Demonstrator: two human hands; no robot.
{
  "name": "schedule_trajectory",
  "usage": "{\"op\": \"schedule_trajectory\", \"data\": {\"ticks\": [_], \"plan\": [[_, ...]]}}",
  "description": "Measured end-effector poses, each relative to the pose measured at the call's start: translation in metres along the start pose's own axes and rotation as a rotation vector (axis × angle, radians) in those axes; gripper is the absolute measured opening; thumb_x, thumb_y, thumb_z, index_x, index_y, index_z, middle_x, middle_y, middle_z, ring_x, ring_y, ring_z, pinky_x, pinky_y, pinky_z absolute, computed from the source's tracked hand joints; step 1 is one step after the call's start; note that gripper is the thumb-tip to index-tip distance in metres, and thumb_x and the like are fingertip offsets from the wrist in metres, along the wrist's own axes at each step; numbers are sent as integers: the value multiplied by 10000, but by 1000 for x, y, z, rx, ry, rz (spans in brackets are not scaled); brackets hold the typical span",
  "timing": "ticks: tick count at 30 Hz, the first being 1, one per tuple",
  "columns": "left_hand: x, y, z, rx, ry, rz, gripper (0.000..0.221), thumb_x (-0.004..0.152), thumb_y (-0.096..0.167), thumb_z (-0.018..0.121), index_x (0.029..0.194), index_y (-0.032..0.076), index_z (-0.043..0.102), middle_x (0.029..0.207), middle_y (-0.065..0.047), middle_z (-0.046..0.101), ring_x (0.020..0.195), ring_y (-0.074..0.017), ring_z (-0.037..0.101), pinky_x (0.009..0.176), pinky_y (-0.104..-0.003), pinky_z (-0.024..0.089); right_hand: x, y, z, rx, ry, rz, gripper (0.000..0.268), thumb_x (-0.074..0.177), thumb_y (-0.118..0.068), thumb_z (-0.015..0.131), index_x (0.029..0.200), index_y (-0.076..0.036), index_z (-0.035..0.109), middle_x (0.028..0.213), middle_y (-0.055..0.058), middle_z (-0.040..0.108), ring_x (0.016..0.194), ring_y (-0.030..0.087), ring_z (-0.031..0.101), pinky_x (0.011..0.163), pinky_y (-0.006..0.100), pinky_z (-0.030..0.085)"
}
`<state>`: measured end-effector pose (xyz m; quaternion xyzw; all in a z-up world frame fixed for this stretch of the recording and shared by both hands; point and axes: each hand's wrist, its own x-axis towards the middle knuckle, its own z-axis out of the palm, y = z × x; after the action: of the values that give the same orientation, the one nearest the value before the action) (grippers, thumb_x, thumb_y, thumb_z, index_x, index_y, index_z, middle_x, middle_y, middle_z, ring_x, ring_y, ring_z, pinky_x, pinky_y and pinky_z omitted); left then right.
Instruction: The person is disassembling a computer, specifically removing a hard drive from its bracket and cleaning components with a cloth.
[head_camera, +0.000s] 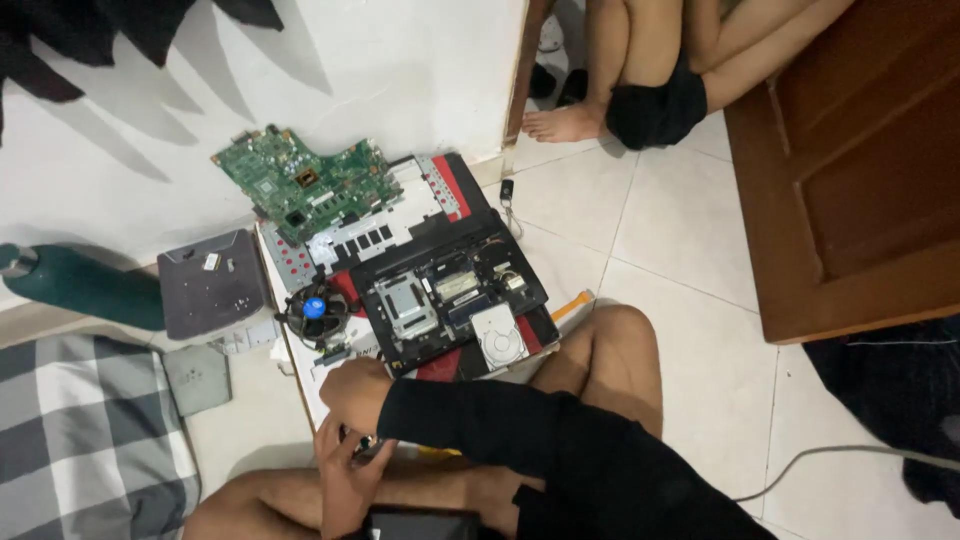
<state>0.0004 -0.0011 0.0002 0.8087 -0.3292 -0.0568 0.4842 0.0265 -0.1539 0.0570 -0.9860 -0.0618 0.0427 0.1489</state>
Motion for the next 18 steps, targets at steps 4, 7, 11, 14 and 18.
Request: {"op": "schedule_trajectory", "data": {"ticks": [4,7,11,14,18], "plan": [[0,-2,3,71,15,41,371,618,160,900,917,-14,766,1345,-175,605,1281,-351,518,1092,-433,403,4,5,4,-6,-11,104,167,651,-141,720,727,6,748,752,228,710,549,341,633,508,470,499],[1,3,2,41,64,56,359,602,163,929,839,-19,730,1243,-174,615,1179,-349,555,1023,-426,450,2,8,0,-9,-55,69,403,788,-404,699,716,-8,718,711,223,681,535,322,590,511,499,462],[1,2,2,36,42,22,361,634,199,924,858,-17,741,1325,-189,587,1289,-368,501,1097,-436,409,2,10,2,-133,-127,44,105,722,-164,706,730,-74,758,761,166,722,564,292,626,497,456,476],[0,5,1,15,38,19,360,644,212,925,861,-17,752,1360,-176,577,1320,-358,480,1111,-435,392,-5,11,1,-112,-78,50,142,735,-178,696,747,-55,766,778,184,730,584,330,650,521,481,497],[2,9,1,43,44,56,368,653,202,919,919,1,764,1366,-153,590,1333,-346,477,1128,-438,377,-3,12,-6,-181,-110,77,190,835,-178,645,782,-49,773,804,176,738,597,295,654,518,456,501]]}}
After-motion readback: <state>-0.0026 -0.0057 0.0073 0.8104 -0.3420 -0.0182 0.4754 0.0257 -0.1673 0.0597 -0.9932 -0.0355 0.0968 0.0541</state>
